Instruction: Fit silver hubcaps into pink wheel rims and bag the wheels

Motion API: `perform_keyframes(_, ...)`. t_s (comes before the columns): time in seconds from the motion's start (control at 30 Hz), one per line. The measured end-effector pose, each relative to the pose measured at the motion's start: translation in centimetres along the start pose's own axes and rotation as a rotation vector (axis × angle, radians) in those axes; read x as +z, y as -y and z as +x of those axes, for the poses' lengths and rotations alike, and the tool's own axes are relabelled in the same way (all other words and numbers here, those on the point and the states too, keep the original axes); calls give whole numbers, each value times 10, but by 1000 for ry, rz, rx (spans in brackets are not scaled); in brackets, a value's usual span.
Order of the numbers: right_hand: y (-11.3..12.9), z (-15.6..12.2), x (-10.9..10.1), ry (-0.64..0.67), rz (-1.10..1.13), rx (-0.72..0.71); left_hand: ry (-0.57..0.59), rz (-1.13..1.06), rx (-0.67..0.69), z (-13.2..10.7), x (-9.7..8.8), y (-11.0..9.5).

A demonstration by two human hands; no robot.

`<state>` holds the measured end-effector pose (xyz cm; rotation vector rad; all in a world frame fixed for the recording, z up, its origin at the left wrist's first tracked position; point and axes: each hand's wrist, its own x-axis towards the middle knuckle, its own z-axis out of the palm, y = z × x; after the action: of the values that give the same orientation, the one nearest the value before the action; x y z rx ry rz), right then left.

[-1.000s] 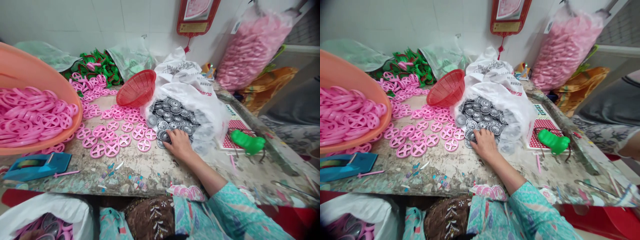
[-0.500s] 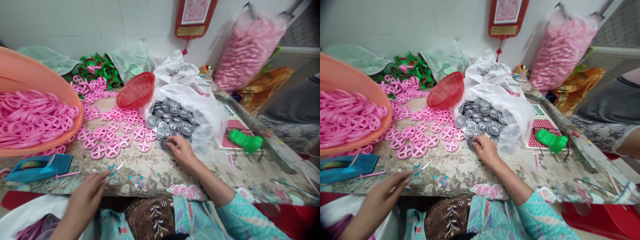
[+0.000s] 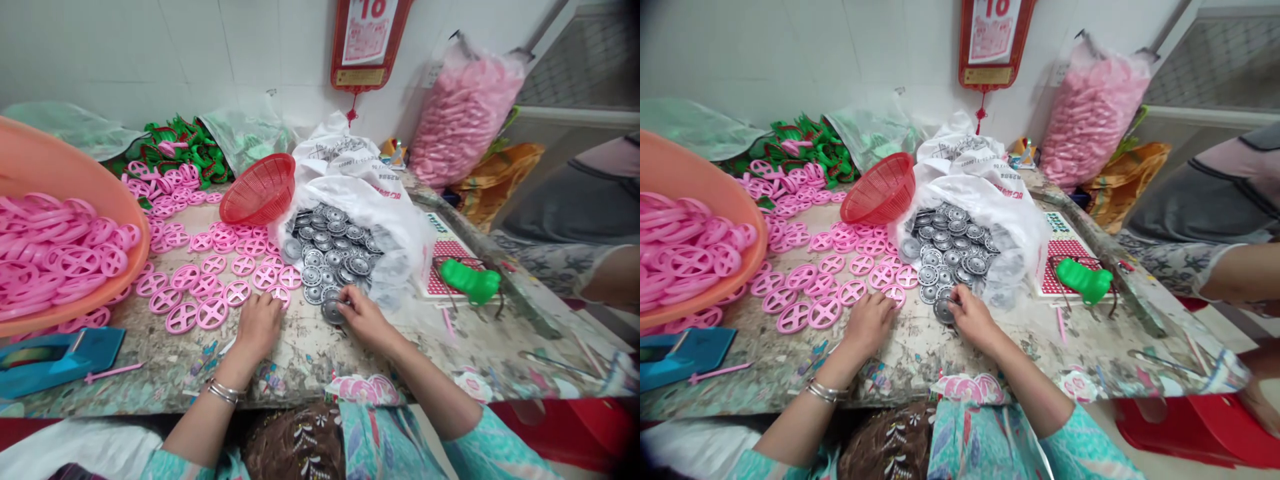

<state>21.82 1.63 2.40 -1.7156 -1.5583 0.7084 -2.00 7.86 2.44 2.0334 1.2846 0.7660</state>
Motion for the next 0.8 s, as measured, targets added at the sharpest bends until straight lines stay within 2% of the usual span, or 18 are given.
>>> perform_keyframes(0.13, 5, 3, -2, -101, 281, 72, -63, -325, -146, -7, 1, -4)
perform_keyframes(0.27, 31, 4, 0, -155, 549, 67, -48, -759, -375, -19, 12, -20)
perform_keyframes(0.33, 46, 2, 8, -125, 546, 3, -16, -951, -469, -24, 18, -30)
perform_keyframes(0.4, 55, -3, 19, -100, 450, -68, 1, -1093, -535, -28, 21, -36)
perform_keyframes(0.5, 58, -10, 33, -115, 251, -149, -6, -1224, -592, -33, 20, -39)
perform_keyframes(0.57, 56, -13, 37, -99, 208, -160, -11, -1271, -609, -36, 17, -39)
perform_keyframes(0.8, 54, -15, 29, 155, 468, -71, -41, -1289, -567, -43, 12, -44)
